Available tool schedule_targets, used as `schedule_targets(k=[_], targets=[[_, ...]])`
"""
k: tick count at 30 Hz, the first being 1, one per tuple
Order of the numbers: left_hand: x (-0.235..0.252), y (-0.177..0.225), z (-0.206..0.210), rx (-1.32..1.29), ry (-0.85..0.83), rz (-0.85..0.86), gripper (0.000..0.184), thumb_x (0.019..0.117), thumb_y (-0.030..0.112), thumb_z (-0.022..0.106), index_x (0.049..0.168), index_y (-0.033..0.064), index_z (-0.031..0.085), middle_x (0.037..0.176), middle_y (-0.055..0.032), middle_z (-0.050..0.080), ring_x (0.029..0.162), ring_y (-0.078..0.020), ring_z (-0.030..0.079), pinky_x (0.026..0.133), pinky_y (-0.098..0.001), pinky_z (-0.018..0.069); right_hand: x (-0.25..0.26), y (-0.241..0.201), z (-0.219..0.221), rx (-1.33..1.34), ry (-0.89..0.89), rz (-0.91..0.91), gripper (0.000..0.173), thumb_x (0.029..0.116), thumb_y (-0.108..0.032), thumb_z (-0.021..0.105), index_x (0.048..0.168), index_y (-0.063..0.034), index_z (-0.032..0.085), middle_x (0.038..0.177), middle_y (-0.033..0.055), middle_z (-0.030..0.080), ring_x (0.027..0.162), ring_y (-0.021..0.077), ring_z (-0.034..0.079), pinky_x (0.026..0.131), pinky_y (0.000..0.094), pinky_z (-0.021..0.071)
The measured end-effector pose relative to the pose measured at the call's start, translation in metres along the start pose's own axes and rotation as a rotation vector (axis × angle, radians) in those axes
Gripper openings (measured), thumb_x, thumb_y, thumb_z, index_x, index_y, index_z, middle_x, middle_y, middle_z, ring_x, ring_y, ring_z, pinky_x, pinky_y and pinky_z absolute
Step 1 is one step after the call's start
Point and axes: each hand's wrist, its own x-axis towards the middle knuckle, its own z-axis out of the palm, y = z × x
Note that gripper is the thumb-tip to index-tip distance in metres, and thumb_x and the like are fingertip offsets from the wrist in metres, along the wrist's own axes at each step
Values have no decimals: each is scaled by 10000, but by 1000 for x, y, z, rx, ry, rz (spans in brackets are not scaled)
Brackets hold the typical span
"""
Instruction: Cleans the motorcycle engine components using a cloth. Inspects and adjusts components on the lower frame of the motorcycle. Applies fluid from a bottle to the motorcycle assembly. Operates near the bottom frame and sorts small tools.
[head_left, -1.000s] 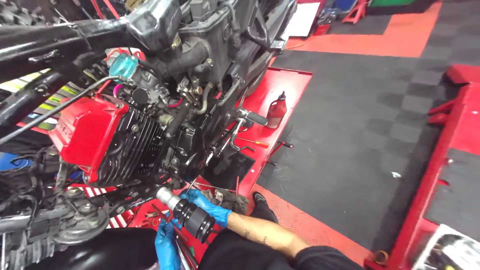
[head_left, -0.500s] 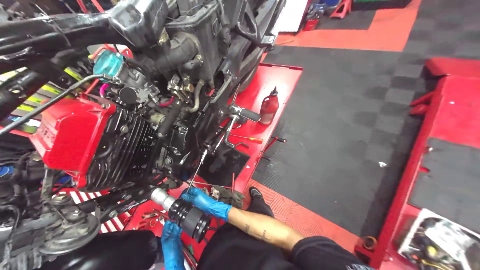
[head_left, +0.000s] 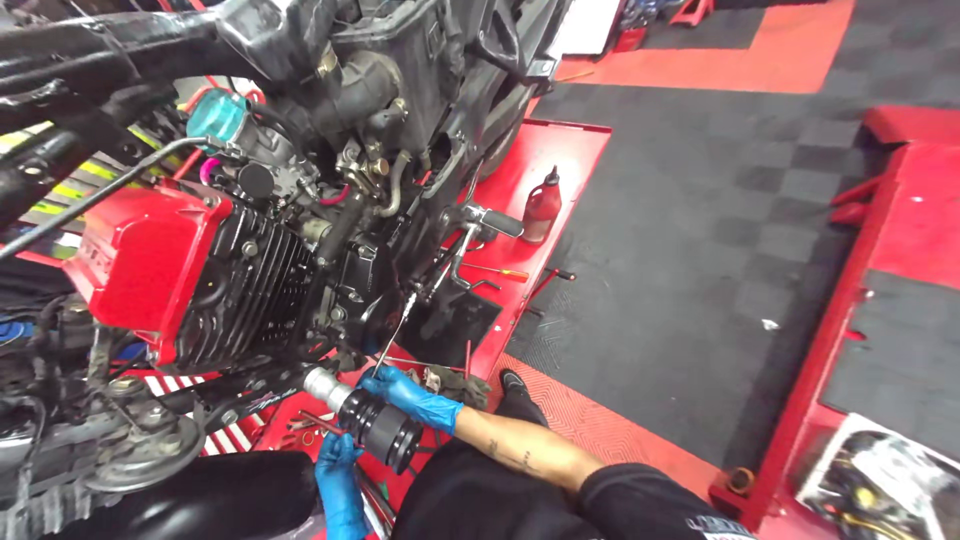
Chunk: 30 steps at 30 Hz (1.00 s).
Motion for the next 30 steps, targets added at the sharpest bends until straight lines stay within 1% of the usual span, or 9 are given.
schedule_targets(k=[3, 5, 7, 9, 11, 14, 19, 24, 30], targets=[[0, -7, -3, 407, 105, 285, 224, 919, -23, 652, 1130, -98, 665, 1035, -110, 718, 944, -101, 678, 897, -263, 559, -1, -4, 1, 22, 1, -11, 188, 1057, -127, 500, 967, -43, 642, 767, -37, 615, 682, 32, 589, 673, 224, 521], [1, -19, -11, 640, 150, 519, 283, 894, 63, 701, 1107, -124, 698, 1131, -273, 695, 1090, -344, 671, 1009, -465, 523, -1, -3, 0, 42, -6, -18, 187, 1054, -131, 509, 954, -49, 644, 774, -31, 617, 695, 43, 594, 688, 234, 521], [-2, -23, -11, 641, 174, 538, 222, 931, 60, 657, 1048, -122, 704, 1002, -222, 708, 934, -264, 692, 907, -401, 567, -1, -1, -1, 57, -11, -26, 188, 1052, -127, 507, 961, -46, 649, 779, -30, 622, 699, 44, 598, 689, 234, 528], [-10, -15, -5, 374, 136, 219, 280, 1061, 80, 441, 953, -50, 664, 715, -11, 674, 614, -34, 639, 636, -195, 569, -1, 2, -2, 50, -18, -36, 187, 1051, -122, 507, 969, -45, 656, 788, -26, 628, 709, 44, 599, 696, 236, 526], [-4, -4, -8, -63, 18, -279, 605, 1138, 387, 152, 854, 62, 577, 568, 1, 632, 453, -87, 601, 464, -239, 539, 0, 0, -3, 39, -27, -45, 191, 1050, -122, 515, 969, -41, 668, 801, -17, 640, 720, 49, 604, 701, 243, 528], [14, 6, -20, -272, -42, -746, 789, 1011, 728, 97, 846, 125, 577, 622, -26, 654, 527, -146, 636, 520, -306, 556, -2, -3, -4, 20, -53, -47, 205, 1053, -134, 512, 976, -37, 676, 817, -5, 642, 729, 62, 603, 703, 254, 525], [14, 16, -24, -148, -225, -761, 723, 1092, 555, 93, 1035, 61, 618, 746, -94, 745, 629, -194, 726, 579, -315, 603, -1, -6, -3, 9, -27, -29, 208, 1054, -125, 502, 958, -43, 668, 803, -12, 631, 717, 61, 598, 692, 255, 525], [19, 23, -20, -383, -46, -780, 407, 1115, 351, 316, 1189, 23, 544, 978, -132, 734, 854, -223, 751, 773, -351, 636, 3, 0, -6, 12, -17, -23, 188, 1052, -102, 498, 1010, -16, 661, 797, -11, 629, 691, 54, 586, 672, 240, 519], [25, 14, 1, -242, -42, -49, 378, 939, -92, 496, 1293, 17, 570, 1053, -44, 739, 927, -100, 715, 812, -274, 611, 8, 8, -11, 129, -40, -21, 218, 1074, -94, 442, 1064, -3, 640, 901, 21, 701, 746, 73, 650, 709, 260, 568]])
